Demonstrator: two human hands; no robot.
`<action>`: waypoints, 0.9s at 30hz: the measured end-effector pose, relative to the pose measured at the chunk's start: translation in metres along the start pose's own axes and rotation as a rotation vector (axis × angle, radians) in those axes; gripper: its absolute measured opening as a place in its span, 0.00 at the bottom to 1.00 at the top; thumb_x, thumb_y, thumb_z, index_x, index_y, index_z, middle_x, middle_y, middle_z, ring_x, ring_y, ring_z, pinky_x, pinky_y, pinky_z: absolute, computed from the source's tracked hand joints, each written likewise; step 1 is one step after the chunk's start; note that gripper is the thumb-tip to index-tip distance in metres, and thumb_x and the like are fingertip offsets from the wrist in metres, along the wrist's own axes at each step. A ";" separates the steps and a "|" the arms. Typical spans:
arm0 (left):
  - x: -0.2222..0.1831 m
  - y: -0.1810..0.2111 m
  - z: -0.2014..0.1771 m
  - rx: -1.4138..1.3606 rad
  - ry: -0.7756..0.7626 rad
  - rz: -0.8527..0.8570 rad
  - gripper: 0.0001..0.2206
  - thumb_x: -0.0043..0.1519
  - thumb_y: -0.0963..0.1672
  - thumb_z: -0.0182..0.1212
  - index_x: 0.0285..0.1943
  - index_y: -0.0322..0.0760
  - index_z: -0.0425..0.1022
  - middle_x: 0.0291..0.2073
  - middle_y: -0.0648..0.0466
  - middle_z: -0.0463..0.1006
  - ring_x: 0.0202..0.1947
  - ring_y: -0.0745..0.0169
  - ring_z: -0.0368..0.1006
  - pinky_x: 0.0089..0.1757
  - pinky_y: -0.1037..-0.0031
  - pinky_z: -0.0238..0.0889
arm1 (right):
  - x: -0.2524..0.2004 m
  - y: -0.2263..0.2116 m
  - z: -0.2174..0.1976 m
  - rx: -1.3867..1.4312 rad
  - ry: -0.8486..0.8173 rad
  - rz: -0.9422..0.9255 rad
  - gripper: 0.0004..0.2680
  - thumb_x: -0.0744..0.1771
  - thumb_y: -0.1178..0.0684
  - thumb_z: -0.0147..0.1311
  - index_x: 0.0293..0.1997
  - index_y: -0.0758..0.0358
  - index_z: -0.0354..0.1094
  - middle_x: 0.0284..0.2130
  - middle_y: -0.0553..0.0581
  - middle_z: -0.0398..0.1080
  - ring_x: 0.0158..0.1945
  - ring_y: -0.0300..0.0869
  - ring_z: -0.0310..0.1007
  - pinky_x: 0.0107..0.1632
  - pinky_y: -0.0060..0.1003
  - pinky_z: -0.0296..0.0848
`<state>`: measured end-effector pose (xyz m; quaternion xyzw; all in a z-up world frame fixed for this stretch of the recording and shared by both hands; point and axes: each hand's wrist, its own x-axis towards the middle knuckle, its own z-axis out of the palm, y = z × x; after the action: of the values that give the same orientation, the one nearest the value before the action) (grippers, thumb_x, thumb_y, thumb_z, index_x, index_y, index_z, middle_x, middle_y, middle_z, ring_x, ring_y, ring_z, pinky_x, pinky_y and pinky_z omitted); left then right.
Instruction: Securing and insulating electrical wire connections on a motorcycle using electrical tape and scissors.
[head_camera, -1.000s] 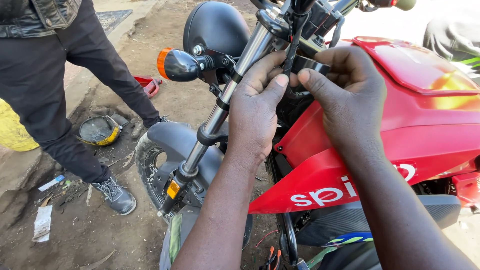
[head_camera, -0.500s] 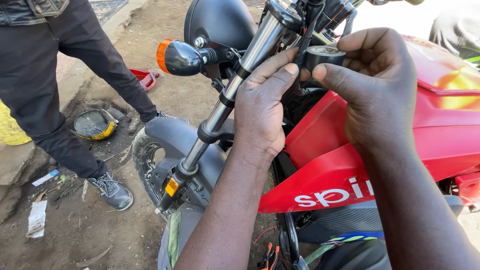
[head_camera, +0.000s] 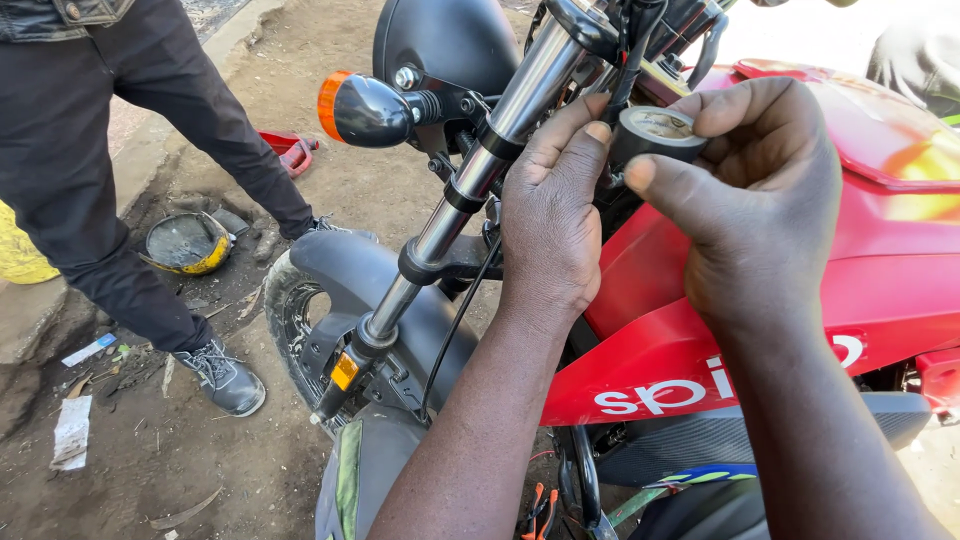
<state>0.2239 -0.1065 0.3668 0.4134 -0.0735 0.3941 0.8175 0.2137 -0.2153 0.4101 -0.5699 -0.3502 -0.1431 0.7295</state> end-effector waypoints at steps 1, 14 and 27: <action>-0.001 0.000 0.000 -0.001 0.000 -0.004 0.13 0.67 0.40 0.56 0.59 0.31 0.77 0.54 0.46 0.79 0.55 0.61 0.74 0.58 0.72 0.68 | -0.003 -0.001 0.003 -0.003 0.002 0.002 0.16 0.60 0.62 0.69 0.43 0.55 0.61 0.43 0.52 0.73 0.46 0.36 0.76 0.51 0.26 0.79; 0.001 -0.015 -0.001 -0.163 -0.002 -0.073 0.08 0.61 0.40 0.64 0.49 0.40 0.80 0.38 0.57 0.80 0.40 0.68 0.71 0.43 0.73 0.70 | -0.007 -0.010 0.018 -0.264 -0.143 -0.176 0.07 0.70 0.60 0.60 0.50 0.70 0.65 0.38 0.59 0.68 0.38 0.40 0.71 0.40 0.29 0.74; -0.003 -0.015 -0.004 -0.013 0.058 0.155 0.12 0.62 0.43 0.69 0.54 0.39 0.80 0.45 0.59 0.81 0.47 0.73 0.72 0.50 0.76 0.70 | 0.022 0.018 0.006 -0.021 -0.131 0.209 0.11 0.67 0.53 0.61 0.54 0.63 0.75 0.36 0.49 0.75 0.27 0.30 0.66 0.31 0.20 0.69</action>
<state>0.2316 -0.1100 0.3539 0.3895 -0.0843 0.4673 0.7892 0.2381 -0.1999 0.4118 -0.6189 -0.3341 -0.0322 0.7101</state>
